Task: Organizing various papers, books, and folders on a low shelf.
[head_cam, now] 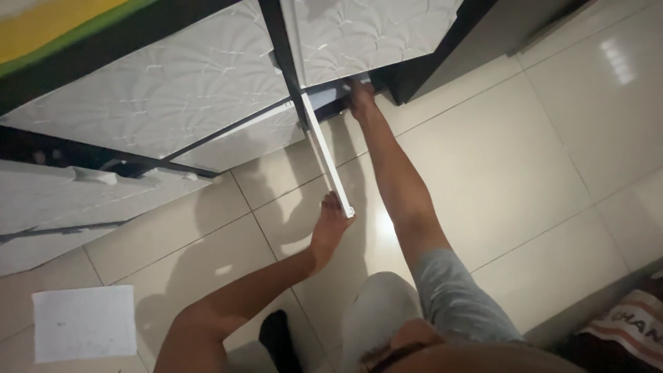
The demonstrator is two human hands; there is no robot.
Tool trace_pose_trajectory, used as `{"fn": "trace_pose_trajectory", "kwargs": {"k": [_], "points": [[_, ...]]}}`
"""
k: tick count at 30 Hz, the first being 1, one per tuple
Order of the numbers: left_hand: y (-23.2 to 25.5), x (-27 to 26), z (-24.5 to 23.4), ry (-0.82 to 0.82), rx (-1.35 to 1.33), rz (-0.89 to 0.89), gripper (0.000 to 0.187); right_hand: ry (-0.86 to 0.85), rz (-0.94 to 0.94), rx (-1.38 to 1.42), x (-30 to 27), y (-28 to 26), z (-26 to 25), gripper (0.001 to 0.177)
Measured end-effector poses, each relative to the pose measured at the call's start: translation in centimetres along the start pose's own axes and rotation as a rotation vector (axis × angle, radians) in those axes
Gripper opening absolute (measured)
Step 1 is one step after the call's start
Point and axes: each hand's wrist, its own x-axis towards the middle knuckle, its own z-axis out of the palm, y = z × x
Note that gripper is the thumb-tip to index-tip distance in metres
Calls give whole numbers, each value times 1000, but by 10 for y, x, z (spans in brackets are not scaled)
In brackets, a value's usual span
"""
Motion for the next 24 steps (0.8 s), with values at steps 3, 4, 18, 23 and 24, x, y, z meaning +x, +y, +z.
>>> {"fn": "trace_pose_trajectory", "kwargs": {"k": [3, 4, 18, 23, 24], "points": [[29, 36, 45, -57, -216, 62, 73, 6, -278, -509, -111, -69, 1, 69], [24, 39, 26, -52, -214, 64, 73, 9, -283, -510, -171, -90, -19, 69], [-84, 0, -112, -89, -347, 21, 124, 178, -242, -353, -271, -166, -35, 47], [-121, -36, -42, 225, -469, -266, 62, -128, -99, -132, -170, -145, -11, 71], [-143, -55, -42, 278, -412, -308, 55, -215, -87, -25, -142, -140, -5, 73]]}}
